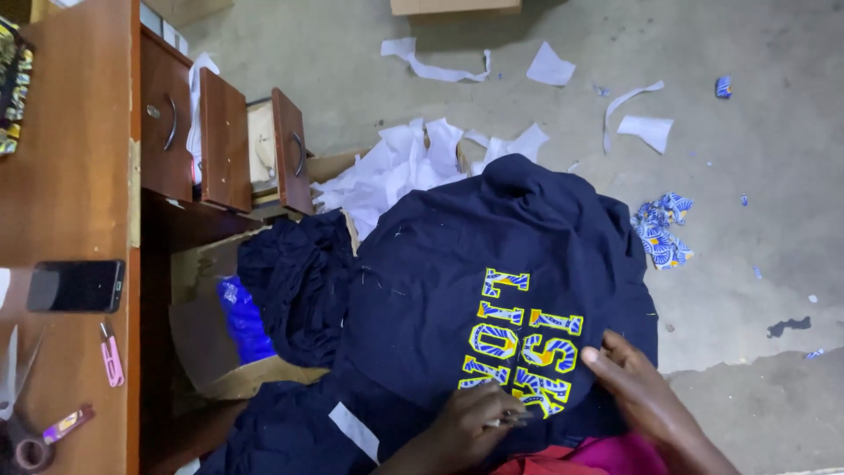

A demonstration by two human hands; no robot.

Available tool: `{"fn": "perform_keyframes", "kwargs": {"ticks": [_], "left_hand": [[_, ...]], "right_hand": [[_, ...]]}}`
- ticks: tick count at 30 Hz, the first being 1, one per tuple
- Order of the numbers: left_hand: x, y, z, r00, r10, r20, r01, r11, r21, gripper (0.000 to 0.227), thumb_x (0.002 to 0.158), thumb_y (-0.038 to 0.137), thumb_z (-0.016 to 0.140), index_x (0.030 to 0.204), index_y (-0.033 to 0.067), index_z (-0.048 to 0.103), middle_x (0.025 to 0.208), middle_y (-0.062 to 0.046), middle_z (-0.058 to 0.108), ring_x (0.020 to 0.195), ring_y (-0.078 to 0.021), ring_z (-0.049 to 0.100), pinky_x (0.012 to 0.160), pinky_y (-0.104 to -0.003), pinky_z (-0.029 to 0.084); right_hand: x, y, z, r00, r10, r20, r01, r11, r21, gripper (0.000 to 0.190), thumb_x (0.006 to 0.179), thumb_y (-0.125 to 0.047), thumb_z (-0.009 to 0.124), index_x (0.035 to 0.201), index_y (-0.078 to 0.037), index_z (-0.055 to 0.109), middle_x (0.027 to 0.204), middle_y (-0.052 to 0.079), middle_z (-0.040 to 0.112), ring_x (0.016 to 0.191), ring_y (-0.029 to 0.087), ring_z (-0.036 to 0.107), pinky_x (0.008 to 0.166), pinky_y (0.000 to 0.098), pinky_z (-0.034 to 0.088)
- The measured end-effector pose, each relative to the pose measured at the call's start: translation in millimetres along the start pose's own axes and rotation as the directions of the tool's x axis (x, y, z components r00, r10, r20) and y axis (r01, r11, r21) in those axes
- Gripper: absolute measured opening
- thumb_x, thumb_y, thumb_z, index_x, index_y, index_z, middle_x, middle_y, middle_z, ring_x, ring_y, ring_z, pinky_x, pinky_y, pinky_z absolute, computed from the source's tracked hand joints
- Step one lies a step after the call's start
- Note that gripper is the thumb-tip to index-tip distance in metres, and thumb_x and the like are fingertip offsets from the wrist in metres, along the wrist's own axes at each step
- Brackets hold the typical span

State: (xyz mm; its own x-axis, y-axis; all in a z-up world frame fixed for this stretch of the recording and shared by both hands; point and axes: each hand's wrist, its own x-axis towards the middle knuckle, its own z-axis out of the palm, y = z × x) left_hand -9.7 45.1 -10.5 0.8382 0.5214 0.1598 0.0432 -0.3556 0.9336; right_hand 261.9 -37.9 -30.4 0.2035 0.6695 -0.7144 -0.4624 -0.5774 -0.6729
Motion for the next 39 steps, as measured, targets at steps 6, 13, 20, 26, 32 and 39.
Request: {"fn": "perform_keyframes", "kwargs": {"ticks": [6, 13, 20, 26, 32, 39], "left_hand": [[24.6, 41.0, -6.1, 0.977, -0.017, 0.211, 0.025, 0.999, -0.036, 0.020, 0.099, 0.003, 0.064, 0.118, 0.0024, 0.061, 0.106, -0.014, 0.064, 0.083, -0.0285, 0.063, 0.073, -0.039, 0.051], [46.9, 41.8, -8.2, 0.953, -0.126, -0.274, 0.132, 0.991, 0.004, 0.019, 0.089, 0.004, 0.075, 0.107, -0.0024, 0.072, 0.096, -0.011, 0.070, 0.075, -0.0212, 0.062, 0.066, -0.033, 0.050], [80.7, 50.6, 9.3, 0.925, -0.002, -0.381, 0.057, 0.990, 0.132, 0.025, 0.086, -0.009, 0.072, 0.109, -0.0018, 0.072, 0.100, -0.011, 0.065, 0.074, -0.0200, 0.062, 0.063, -0.032, 0.051], [68.6, -3.3, 14.5, 0.874, -0.264, -0.409, 0.129, 0.936, -0.328, 0.010, 0.101, 0.005, 0.058, 0.109, 0.0005, 0.060, 0.093, -0.010, 0.058, 0.066, -0.0150, 0.052, 0.056, -0.031, 0.046], [70.8, 37.5, -4.7, 0.918, -0.230, -0.323, 0.196, 0.971, -0.135, 0.011, 0.090, 0.002, 0.071, 0.100, 0.0028, 0.068, 0.097, -0.007, 0.061, 0.078, -0.0159, 0.055, 0.070, -0.030, 0.047], [81.7, 44.5, 12.3, 0.937, 0.028, -0.348, 0.055, 0.973, 0.225, 0.021, 0.086, -0.015, 0.065, 0.102, -0.0023, 0.062, 0.097, -0.014, 0.062, 0.071, -0.0268, 0.063, 0.061, -0.040, 0.053]], "right_hand": [[10.5, 15.2, 23.5, 0.942, -0.329, 0.062, 0.241, 0.797, 0.554, 0.018, 0.100, 0.000, 0.058, 0.107, 0.015, 0.067, 0.101, 0.024, 0.077, 0.079, 0.021, 0.070, 0.075, 0.0357, 0.058], [-12.1, 7.7, 41.7, 0.950, -0.260, -0.175, 0.303, 0.903, 0.304, 0.022, 0.096, 0.004, 0.068, 0.108, 0.021, 0.066, 0.099, 0.034, 0.077, 0.074, 0.034, 0.072, 0.070, 0.0423, 0.061], [-18.3, 2.4, 37.4, 0.941, -0.322, -0.107, 0.337, 0.921, 0.194, 0.018, 0.095, 0.003, 0.070, 0.101, 0.020, 0.071, 0.089, 0.029, 0.080, 0.069, 0.024, 0.068, 0.063, 0.0354, 0.058], [-20.1, -3.1, 43.4, 0.978, -0.208, -0.012, 0.195, 0.892, 0.407, 0.018, 0.099, 0.006, 0.062, 0.108, 0.022, 0.065, 0.105, 0.036, 0.077, 0.083, 0.032, 0.071, 0.076, 0.0432, 0.059], [-18.6, -8.2, 42.0, 0.981, -0.188, -0.046, 0.191, 0.900, 0.392, 0.023, 0.099, 0.005, 0.061, 0.110, 0.025, 0.063, 0.108, 0.041, 0.076, 0.085, 0.037, 0.071, 0.078, 0.0465, 0.060], [-16.6, 12.3, 28.8, 0.926, -0.350, -0.139, 0.351, 0.936, -0.014, 0.031, 0.095, -0.006, 0.077, 0.071, 0.003, 0.061, 0.057, 0.005, 0.057, 0.047, 0.009, 0.040, 0.039, 0.0257, 0.030]]}}
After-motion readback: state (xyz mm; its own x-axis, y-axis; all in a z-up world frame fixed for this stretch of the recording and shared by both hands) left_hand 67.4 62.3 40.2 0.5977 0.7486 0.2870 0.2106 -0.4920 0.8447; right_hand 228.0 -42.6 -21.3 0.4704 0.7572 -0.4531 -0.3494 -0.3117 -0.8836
